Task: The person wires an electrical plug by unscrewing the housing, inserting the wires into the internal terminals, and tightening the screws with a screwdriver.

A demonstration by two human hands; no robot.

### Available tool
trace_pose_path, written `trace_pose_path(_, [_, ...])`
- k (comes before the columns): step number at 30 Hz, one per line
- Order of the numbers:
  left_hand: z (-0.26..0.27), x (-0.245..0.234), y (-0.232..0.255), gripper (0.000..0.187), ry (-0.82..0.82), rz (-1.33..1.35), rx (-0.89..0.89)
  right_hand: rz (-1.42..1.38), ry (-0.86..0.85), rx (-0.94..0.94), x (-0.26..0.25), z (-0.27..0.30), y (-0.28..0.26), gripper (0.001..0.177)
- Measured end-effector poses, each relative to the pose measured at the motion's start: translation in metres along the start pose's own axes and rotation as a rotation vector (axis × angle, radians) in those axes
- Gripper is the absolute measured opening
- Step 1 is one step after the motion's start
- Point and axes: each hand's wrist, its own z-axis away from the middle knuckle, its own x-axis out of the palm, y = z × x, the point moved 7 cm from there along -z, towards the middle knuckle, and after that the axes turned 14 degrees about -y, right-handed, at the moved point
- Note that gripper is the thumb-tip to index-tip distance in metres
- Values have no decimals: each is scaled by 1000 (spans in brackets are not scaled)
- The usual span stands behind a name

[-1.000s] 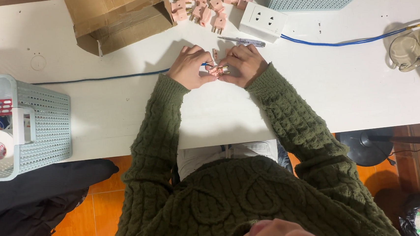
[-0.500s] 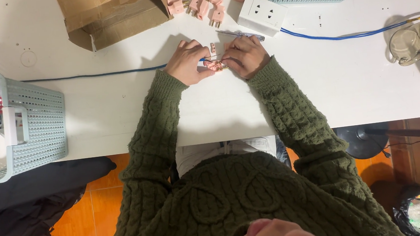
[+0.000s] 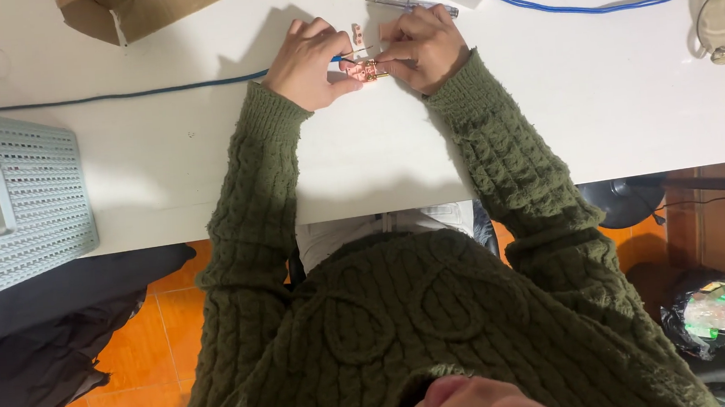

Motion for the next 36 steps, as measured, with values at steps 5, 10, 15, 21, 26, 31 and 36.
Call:
trace_pose_path(5, [2, -7, 2, 62, 59, 42, 24, -30, 45, 18, -18, -3, -4, 15])
trace_pose_path(10, [5, -24, 15, 31, 210, 4, 87, -70, 85, 10, -28, -12, -17, 17])
trace_pose_path(15, [1, -18, 18, 40, 231, 62, 98, -69, 100, 0, -28, -15, -28, 22])
trace_pose_path(21, [-2, -19, 17, 32, 229, 93, 88, -240, 115, 7, -27, -20, -31, 15])
trace_pose_path(26, [-3, -10, 1, 25, 298, 161, 140, -359, 259, -8, -39, -25, -35, 6])
trace_pose_path(31, [-2, -10, -2, 21, 311, 152, 164, -353, 283, -19, -40, -24, -35, 7])
trace_pose_path(36, [2, -24, 11, 21, 334, 166, 168, -353, 288, -7, -45, -25, -39, 7])
